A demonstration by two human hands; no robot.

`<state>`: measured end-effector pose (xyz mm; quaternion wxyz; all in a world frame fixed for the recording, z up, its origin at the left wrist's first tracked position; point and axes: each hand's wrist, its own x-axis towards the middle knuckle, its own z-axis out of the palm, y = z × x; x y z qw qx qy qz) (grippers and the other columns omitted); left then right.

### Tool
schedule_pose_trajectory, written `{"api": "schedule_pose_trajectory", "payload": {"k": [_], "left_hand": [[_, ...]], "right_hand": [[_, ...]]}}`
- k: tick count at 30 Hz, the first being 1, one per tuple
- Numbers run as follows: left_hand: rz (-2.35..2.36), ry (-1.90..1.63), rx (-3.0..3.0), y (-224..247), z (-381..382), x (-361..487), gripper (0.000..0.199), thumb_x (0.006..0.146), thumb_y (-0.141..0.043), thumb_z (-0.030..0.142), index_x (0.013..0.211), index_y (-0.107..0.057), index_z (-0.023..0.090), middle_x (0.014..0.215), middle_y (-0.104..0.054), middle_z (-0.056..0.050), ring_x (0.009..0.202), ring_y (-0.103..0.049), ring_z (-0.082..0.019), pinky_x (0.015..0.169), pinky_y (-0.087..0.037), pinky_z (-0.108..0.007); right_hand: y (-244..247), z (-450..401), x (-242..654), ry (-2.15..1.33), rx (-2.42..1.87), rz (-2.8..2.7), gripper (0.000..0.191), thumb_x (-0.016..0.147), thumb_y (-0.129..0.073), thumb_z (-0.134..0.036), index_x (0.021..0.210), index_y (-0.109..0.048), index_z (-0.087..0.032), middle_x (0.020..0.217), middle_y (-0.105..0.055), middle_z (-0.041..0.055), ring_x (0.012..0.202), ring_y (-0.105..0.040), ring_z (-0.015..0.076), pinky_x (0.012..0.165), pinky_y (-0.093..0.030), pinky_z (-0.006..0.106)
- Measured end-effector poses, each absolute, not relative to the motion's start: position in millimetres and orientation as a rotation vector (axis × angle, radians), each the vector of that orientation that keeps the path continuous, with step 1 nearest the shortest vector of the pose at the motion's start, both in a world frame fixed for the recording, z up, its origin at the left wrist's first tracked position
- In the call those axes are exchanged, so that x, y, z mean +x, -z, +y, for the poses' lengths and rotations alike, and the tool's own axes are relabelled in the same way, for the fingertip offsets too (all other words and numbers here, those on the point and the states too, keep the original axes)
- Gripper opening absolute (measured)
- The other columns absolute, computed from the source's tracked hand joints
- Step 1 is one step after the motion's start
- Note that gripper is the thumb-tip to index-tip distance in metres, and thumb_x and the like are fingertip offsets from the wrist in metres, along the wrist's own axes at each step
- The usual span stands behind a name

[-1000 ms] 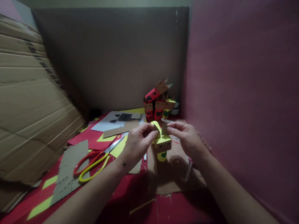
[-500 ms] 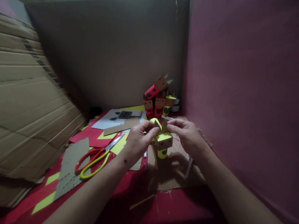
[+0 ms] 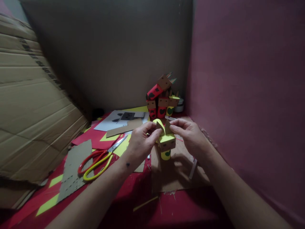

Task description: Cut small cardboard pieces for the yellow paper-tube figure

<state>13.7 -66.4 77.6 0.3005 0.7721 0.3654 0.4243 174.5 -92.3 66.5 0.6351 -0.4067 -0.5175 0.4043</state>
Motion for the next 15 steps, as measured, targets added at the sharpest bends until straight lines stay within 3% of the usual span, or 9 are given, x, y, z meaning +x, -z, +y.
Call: {"api": "schedule_pose_trajectory", "payload": {"k": [15], "left_hand": [[0.958, -1.01, 2.121, -82.9, -65.5, 12.1, 0.015, 0.084, -0.053, 0.026, 0.084, -0.062, 0.015, 0.076, -0.057, -0.002, 0.063, -0.051, -0.012, 0.054, -0.044, -0.023]], "right_hand": [[-55.1, -91.5, 174.5, -0.949, -0.885, -1.184, 0.01, 0.071, -0.067, -0.026, 0.075, -0.066, -0.017, 0.076, -0.063, 0.0005, 0.072, -0.055, 0.0135, 0.071, -0.042, 0.03]]}}
